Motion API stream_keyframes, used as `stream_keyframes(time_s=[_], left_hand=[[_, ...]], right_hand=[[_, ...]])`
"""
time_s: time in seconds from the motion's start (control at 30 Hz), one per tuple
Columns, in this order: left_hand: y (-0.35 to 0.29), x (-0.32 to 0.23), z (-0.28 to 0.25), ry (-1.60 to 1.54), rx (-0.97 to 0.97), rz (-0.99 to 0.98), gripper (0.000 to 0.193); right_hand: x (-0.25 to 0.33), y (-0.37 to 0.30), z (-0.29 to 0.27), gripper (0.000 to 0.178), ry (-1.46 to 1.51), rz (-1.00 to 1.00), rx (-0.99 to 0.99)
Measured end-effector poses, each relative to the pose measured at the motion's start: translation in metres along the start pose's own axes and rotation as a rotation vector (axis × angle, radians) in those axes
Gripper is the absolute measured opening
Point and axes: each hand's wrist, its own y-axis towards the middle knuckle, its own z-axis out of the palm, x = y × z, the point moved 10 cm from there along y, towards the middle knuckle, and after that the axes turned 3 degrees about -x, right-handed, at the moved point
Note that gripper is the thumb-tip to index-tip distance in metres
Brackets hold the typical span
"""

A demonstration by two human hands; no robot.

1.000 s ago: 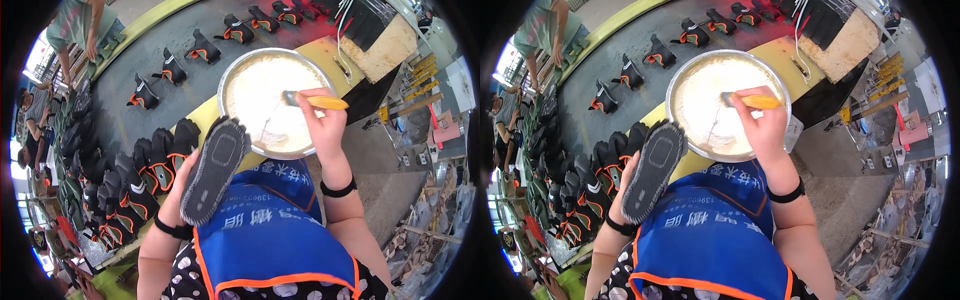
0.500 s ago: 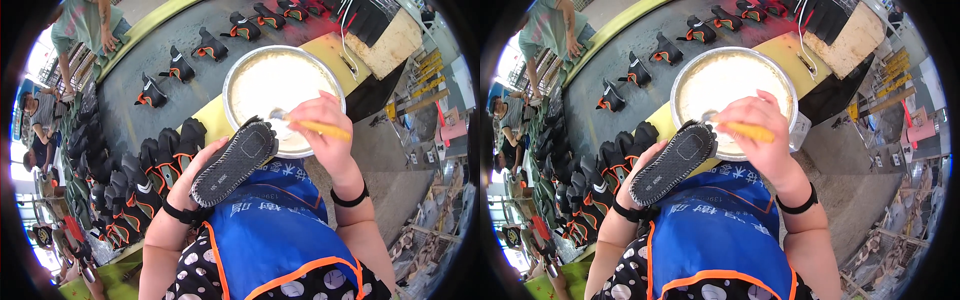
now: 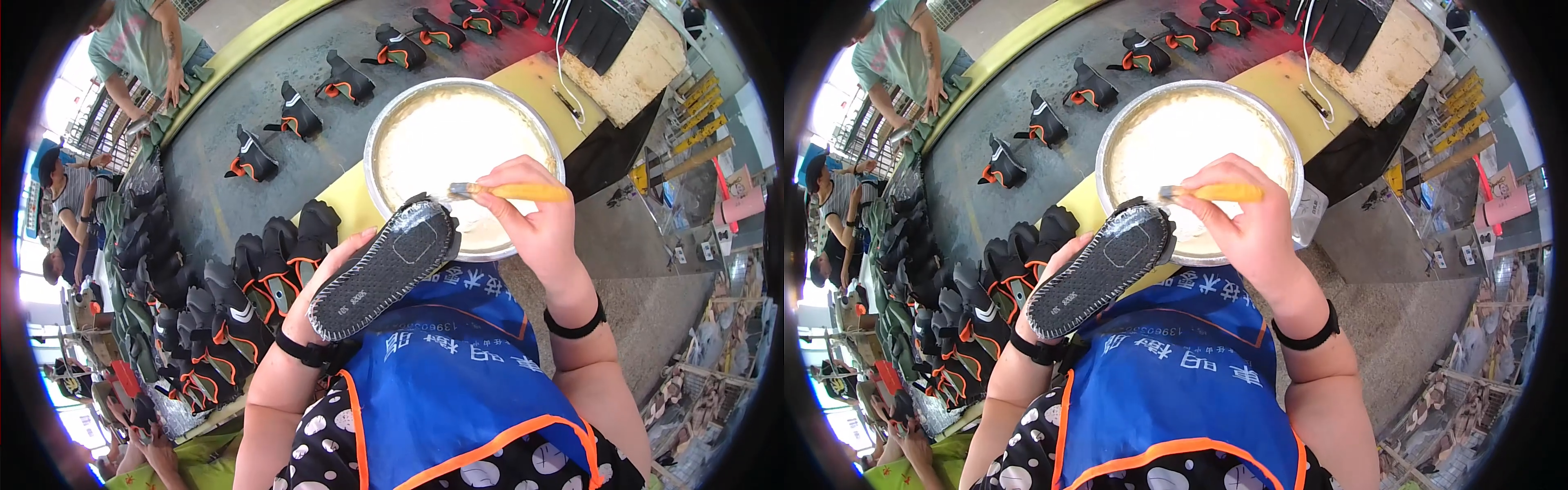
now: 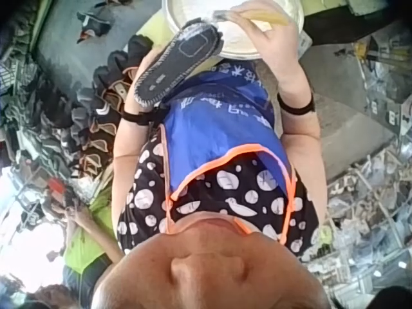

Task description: Applying adhesive to the bottom of shoe soles/components using a manual brush.

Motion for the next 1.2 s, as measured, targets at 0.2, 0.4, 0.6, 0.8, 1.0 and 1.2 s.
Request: stream_keyframes(time_s=[0.2,0.4,0.6,0.8,1.0,1.2], left_hand=[[0.005,-0.008,-0.017,0.143,-0.038,0.172,0.042],[-0.002,0.003,-0.007,-0.017,0.027,-0.096,0.04],[0.01,-0.003,0.008,0.25,0.199,0.039,0.051],[0.013,-0.012,-0.001,0.286,0.281,0.133,0.054],[0.017,-0.016,0.002,0.354,0.304,0.244,0.055],[0.014,-0.03,-0.002,0.301,0.228,0.37,0.059]], right_hand=[[0.025,-0.001,0.013,0.014,0.023,-0.272,0.03],[-0.001,-0.004,-0.006,0.008,0.071,-0.004,-0.147],[-0.018,-0.012,0.013,0.012,0.232,0.204,-0.097],[-0.016,-0.009,0.004,0.015,0.193,0.169,-0.187],[-0.016,-0.02,0.022,0.015,0.281,0.224,-0.195],[0.005,-0.033,0.023,0.016,0.148,0.18,-0.136]])
